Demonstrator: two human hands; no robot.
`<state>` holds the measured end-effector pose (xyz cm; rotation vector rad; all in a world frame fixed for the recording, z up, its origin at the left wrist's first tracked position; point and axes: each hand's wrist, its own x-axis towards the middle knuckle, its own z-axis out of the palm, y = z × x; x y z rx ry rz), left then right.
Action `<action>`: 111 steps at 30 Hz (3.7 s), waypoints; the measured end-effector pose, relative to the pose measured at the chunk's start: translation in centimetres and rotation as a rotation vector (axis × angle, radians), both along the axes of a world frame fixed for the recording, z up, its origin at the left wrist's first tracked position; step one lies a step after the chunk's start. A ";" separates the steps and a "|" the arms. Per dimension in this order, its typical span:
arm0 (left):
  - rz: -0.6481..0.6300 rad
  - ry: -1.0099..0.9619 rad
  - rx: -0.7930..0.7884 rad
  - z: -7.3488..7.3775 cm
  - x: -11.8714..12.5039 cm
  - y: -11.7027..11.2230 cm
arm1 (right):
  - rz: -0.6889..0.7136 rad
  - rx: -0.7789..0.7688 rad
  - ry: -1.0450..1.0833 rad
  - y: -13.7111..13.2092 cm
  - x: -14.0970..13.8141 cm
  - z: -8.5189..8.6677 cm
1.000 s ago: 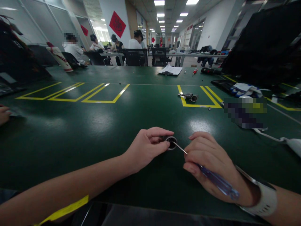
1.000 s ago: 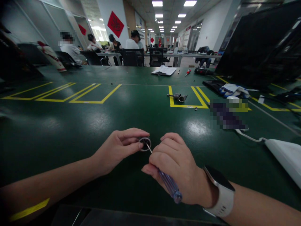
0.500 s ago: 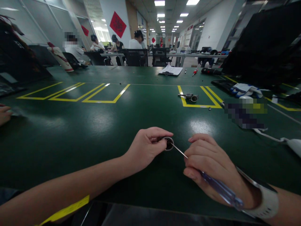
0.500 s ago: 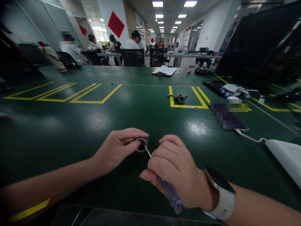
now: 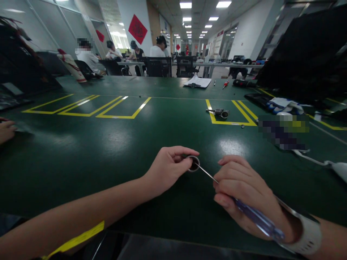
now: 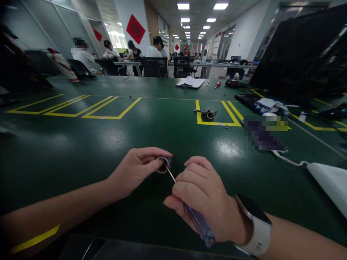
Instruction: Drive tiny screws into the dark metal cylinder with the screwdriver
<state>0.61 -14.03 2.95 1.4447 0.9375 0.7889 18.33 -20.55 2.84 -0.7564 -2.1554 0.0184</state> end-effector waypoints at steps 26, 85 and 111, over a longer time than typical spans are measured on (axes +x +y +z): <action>-0.069 -0.119 -0.112 -0.3 0.1 0.2 | -0.005 -0.098 0.059 0.2 0.3 -0.3; -0.134 0.858 1.107 -2.9 -1.6 13.7 | -0.196 -0.531 0.416 10.5 -2.1 -1.9; -0.233 0.863 1.098 -2.5 -1.7 13.2 | -0.088 -0.694 0.521 10.6 -2.0 -1.5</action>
